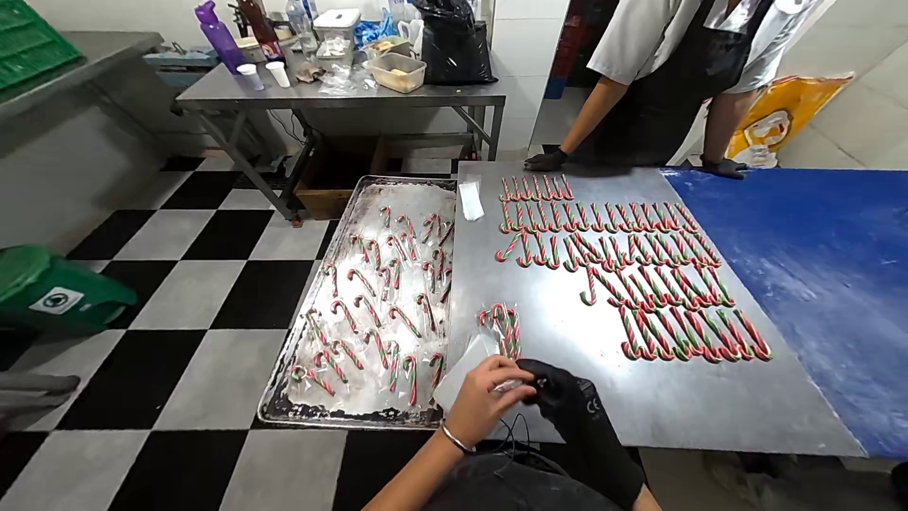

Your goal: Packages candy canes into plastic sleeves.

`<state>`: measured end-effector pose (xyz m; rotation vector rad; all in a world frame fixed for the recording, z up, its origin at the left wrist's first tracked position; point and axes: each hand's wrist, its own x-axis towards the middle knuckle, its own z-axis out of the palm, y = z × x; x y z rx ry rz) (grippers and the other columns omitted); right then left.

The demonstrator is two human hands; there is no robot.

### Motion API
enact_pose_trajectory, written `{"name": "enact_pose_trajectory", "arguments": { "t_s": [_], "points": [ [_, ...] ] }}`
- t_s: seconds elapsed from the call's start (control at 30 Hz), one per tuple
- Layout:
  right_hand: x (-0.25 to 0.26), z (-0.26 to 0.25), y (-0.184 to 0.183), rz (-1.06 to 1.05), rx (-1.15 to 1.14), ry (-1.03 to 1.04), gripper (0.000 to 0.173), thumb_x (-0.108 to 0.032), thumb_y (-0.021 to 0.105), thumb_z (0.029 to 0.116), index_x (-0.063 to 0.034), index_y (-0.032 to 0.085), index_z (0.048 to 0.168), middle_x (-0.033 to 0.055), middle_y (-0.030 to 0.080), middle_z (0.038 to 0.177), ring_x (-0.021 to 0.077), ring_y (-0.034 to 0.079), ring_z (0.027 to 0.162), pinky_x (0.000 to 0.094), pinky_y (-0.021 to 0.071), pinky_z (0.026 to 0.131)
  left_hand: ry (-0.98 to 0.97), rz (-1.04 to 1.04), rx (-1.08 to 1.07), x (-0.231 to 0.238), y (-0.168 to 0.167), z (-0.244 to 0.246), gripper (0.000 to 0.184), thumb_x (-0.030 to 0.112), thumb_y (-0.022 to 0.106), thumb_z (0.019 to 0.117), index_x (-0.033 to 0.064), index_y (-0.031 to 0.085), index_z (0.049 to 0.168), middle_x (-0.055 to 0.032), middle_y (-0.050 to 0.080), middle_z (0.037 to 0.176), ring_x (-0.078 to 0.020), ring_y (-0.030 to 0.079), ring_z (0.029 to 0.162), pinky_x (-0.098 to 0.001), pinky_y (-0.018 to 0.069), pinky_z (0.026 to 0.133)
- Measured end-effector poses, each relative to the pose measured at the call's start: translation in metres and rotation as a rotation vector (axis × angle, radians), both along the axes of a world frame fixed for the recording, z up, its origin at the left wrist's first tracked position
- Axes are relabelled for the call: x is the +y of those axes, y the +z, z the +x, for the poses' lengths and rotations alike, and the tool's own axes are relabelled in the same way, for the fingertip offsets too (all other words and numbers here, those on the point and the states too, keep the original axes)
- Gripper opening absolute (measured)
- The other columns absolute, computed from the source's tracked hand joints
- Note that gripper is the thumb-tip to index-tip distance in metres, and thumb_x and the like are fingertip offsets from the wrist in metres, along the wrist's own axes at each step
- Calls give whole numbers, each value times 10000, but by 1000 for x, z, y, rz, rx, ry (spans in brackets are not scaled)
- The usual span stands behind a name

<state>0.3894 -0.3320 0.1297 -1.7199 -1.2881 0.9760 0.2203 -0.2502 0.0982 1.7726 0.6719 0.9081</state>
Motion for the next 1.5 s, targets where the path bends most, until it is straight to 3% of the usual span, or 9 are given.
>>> {"name": "enact_pose_trajectory", "arguments": {
  "t_s": [0.23,0.37,0.47,0.53,0.8,1.07,1.2,1.37,1.5],
  "points": [
    [44,20,-71,181,-278,-442,243,-182,665,977,-52,763,1157,101,774,1041,194,743,853,418,600,799,165,-274,897,88,-76,-27,615,565,751,875,23,727,1164,-226,636,1284,-380,554,1274,-489,396,1138],
    [39,27,-131,163,-329,-335,315,-192,628,991,-23,722,1239,136,729,1222,270,714,1106,468,547,1005,107,-246,904,90,-91,-24,443,431,699,963,18,747,1117,-210,657,1249,-353,568,1255,-455,393,1137],
    [13,49,-152,234,-598,-28,612,-514,674,901,-97,666,1349,76,650,1385,280,585,1320,496,476,1086,84,-266,784,86,-94,-28,332,272,592,1045,13,711,1214,-171,724,1160,-286,665,1149,-433,457,1087],
    [15,83,-146,286,-740,115,590,-534,617,934,-137,655,1369,53,632,1416,300,537,1370,521,435,1119,86,-291,710,82,-93,-33,339,197,523,1070,21,655,1329,-179,719,1180,-274,690,1106,-424,496,1050],
    [161,198,-122,-347,-816,-379,451,-250,501,1056,23,533,1413,291,601,1319,465,576,1241,623,455,1022,220,-384,692,63,-75,-42,315,321,628,1029,54,759,1130,-100,762,1069,-191,722,1018,-400,540,987],
    [80,96,-91,-448,-820,-117,515,-150,509,1028,-32,434,1524,255,623,1292,435,593,1206,583,450,1014,388,-384,325,51,-50,-44,163,219,772,916,74,798,983,5,783,874,-31,728,788,-234,601,797],
    [103,91,-89,-519,-842,-43,555,-194,453,1069,-26,321,1581,265,600,1327,447,570,1246,569,452,1038,274,-462,271,49,-40,-37,329,178,584,1039,9,643,1315,-66,759,1018,-120,740,907,-300,613,853],
    [104,77,-73,-470,-799,-44,427,-143,448,1055,-18,494,1460,277,579,1338,446,602,1196,569,492,989,285,-627,165,49,-25,-30,223,150,638,1020,-12,695,1163,-108,749,1085,-166,752,950,-323,634,851],
    [66,71,-46,-44,-349,-166,341,-156,577,1005,-35,623,1321,178,677,1143,313,685,928,517,569,813,280,-637,130,44,-19,-31,269,153,619,1034,-16,684,1232,-99,763,1113,-147,745,1001,-320,605,924]
  ]
}}
